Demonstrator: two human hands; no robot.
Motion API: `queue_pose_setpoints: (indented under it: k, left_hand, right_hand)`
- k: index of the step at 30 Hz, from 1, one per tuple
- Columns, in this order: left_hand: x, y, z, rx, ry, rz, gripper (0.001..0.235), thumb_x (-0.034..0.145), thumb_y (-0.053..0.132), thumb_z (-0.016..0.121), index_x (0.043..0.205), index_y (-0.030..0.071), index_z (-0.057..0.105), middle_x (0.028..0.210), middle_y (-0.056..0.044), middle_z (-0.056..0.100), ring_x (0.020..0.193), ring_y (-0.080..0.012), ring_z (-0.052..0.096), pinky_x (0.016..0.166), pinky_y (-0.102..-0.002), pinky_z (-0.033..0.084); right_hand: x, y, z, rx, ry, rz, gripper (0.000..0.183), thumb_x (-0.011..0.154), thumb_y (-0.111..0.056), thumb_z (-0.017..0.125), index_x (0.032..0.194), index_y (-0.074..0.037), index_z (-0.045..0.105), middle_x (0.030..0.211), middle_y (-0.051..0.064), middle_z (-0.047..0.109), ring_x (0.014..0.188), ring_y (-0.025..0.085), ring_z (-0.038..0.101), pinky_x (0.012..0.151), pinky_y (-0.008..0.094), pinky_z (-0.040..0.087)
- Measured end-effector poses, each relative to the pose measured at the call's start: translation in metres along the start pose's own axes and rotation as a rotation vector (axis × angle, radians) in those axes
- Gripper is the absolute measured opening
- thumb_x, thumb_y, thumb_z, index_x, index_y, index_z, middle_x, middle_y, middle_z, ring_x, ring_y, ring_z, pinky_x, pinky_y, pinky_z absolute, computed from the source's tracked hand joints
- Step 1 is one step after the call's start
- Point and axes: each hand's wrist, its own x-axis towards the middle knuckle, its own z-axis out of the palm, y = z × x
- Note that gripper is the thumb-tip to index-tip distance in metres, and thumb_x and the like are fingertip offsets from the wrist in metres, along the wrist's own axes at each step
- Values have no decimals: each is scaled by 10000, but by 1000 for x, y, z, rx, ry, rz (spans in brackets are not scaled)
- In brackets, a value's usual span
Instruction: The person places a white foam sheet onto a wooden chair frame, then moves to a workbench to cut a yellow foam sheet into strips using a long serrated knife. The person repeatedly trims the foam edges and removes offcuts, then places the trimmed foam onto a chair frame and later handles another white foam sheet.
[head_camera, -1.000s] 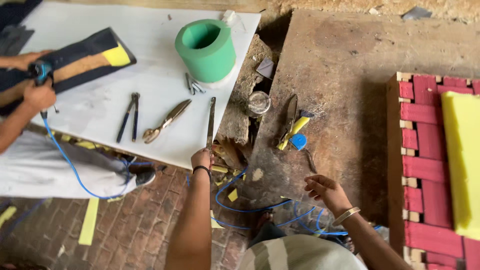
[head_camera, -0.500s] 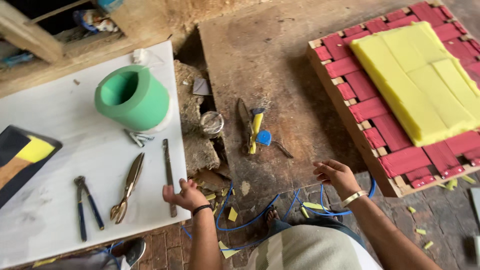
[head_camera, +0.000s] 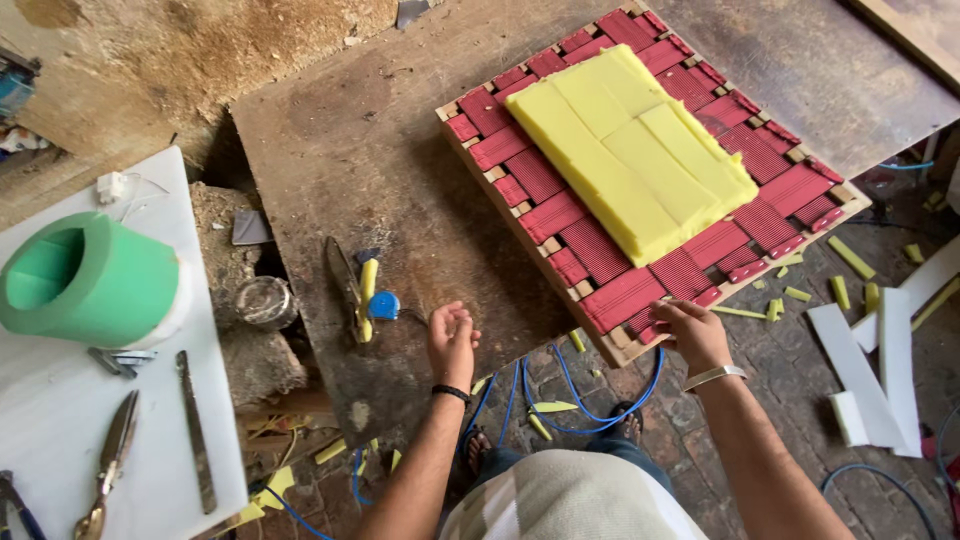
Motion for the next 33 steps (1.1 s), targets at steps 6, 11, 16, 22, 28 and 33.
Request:
queue_pose_setpoints:
  k: [6, 11, 16, 22, 28, 33]
  left_hand:
    - [-46, -43, 132, 139, -317, -462, 429, 899, 319, 715, 1242, 96, 587, 1098, -79, 659, 761, -140, 668, 562, -287, 533]
    - [-103, -71, 184, 350, -245, -744, 868, 822, 582, 727, 1460, 133, 345, 1397, -120, 567, 1182, -292, 642, 911, -517, 567]
    - [-126, -87, 186, 63, -260, -832, 965, 803, 687, 662, 1549, 138, 391, 1546, -157, 489, 1396, -326, 514, 1110, -551, 429]
    - [-124, -93, 193, -63, -155, -764, 1002, 763, 662, 710, 1547, 118, 404, 1569, -153, 454, 1426, -349, 469, 1130, -560, 406]
    - [-114, -104, 209, -63, -51, -733, 961, 795, 602, 762, 1540, 117, 396, 1574, -142, 428, 1456, -355, 400, 1157, -553, 386]
    - [-107, -107, 204, -176, -85, -729, 793, 808, 601, 742, 1422, 146, 529, 1358, -87, 609, 1168, -251, 611, 961, -435, 508]
  right_hand:
    - [98, -50, -91, -697, 45, -550, 603, 842, -390, 767, 1360, -102, 659, 1416, 143, 602, 1282, 313, 579, 1047, 459, 484]
    - [155, -68, -114, -1190, -136, -709, 975, 766, -533, 815, 1555, -127, 412, 1667, 98, 273, 1521, 331, 243, 1155, 542, 205]
    - [154, -59, -129, -1116, -102, -720, 806, 763, -615, 771, 1396, -158, 571, 1515, 65, 484, 1436, 290, 415, 1218, 454, 298]
    - [147, -60, -146, -1024, -192, -849, 750, 785, -585, 772, 1372, -158, 584, 1485, 80, 494, 1440, 315, 399, 1230, 459, 276]
    - [131, -79, -170, -1309, -425, -753, 1157, 686, -610, 840, 1628, -296, 245, 1668, 46, 154, 1555, 259, 76, 1258, 473, 85]
    - [111, -79, -166, -1567, -376, -806, 1282, 664, -535, 892, 1633, -205, 120, 1707, 76, 93, 1573, 271, 60, 1271, 479, 79]
